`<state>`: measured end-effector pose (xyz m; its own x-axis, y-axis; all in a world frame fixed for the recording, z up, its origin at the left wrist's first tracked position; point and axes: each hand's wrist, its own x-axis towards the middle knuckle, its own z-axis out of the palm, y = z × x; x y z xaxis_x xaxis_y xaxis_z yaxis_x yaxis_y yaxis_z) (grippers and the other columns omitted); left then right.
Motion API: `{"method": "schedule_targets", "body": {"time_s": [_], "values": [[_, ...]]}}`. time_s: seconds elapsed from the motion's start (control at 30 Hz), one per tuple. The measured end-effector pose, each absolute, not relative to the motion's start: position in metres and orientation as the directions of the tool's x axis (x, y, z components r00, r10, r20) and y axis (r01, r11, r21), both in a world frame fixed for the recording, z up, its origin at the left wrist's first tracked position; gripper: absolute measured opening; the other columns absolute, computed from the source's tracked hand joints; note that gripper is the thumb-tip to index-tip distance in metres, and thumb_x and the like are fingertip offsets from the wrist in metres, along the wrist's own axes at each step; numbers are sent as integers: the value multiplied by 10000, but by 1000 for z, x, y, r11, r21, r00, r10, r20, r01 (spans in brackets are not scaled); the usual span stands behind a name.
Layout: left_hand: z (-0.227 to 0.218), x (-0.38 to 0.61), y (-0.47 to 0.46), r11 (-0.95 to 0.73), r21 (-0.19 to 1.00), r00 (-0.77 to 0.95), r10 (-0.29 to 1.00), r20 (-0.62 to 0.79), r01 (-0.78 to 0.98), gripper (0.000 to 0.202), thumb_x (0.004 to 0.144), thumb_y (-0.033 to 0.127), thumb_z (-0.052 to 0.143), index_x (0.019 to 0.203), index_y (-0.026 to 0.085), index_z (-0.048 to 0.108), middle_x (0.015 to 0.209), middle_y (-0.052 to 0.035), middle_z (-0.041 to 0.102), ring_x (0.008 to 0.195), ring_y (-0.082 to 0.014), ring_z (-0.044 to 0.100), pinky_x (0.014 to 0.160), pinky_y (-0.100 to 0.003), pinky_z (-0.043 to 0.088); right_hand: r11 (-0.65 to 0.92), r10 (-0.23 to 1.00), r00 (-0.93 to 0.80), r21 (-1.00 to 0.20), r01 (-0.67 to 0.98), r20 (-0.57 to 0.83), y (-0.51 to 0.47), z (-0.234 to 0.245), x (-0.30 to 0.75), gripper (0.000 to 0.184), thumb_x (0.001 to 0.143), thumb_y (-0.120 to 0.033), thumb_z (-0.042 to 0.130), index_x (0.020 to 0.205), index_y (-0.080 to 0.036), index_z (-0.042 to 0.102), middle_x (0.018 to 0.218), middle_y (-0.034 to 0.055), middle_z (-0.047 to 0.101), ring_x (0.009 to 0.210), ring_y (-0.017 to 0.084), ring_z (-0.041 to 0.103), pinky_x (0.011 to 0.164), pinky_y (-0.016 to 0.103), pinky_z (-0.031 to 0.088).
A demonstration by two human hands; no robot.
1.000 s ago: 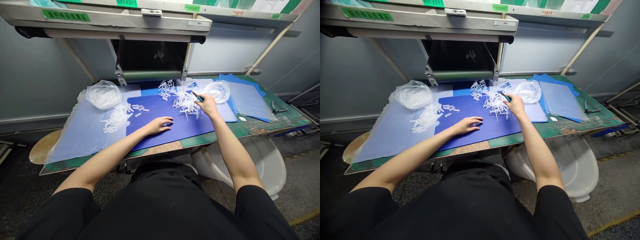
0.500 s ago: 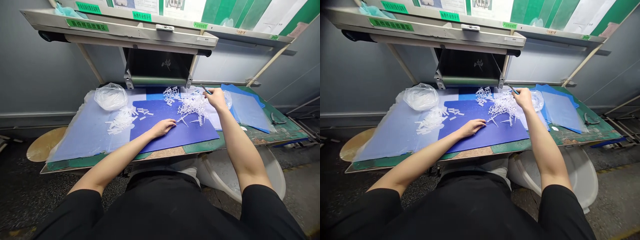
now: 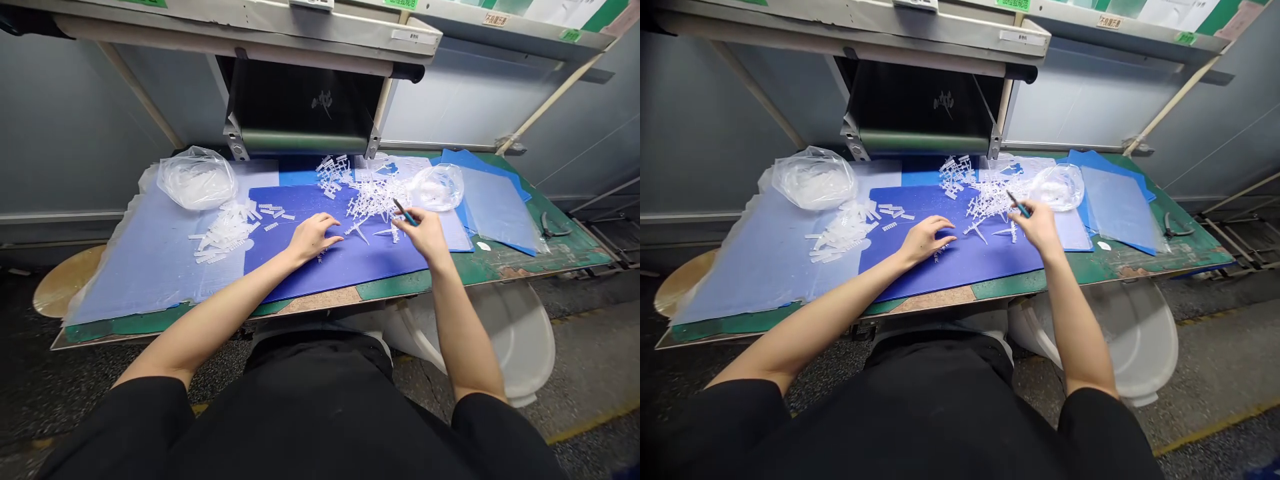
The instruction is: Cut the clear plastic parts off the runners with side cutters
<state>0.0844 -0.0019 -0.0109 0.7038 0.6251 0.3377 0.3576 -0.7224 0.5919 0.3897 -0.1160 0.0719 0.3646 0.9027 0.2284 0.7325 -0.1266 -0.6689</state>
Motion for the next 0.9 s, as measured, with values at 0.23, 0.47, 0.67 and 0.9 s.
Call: {"method": "schedule_targets", "body": {"time_s": [0.23,0.47,0.67,0.9], "values": [[13,152,14,-643,665,723,654,221,379,143,847,177,776,990,189,778,1064,-93,766,1030,-271,704,986,-428,542,-48,884,426,-869,492,192,-157,14,349,333,1014,-471,735,1113,-153,727,950,26,715,822,176,687,801,364,598],[44,114,-27,-373,890,698,710,91,263,299,931,428,739,1028,150,795,822,-52,744,702,-134,637,703,-285,521,81,888,433,-980,184,155,-140,10,311,412,886,-546,825,1128,-217,771,756,-24,576,660,141,489,616,295,428],[45,76,-71,-18,990,494,865,87,-142,268,822,396,868,806,170,724,745,4,604,683,-87,496,661,-233,413,126,951,285,-992,1,121,-154,23,255,318,889,-533,836,913,-228,748,703,-28,521,608,129,433,574,296,383],[26,71,-96,96,899,377,923,80,-427,252,917,429,676,863,205,575,953,-37,648,834,-128,607,815,-276,530,153,949,287,-987,-55,131,-165,28,216,161,929,-410,837,930,-260,779,778,-14,616,681,146,512,672,321,437]]}}
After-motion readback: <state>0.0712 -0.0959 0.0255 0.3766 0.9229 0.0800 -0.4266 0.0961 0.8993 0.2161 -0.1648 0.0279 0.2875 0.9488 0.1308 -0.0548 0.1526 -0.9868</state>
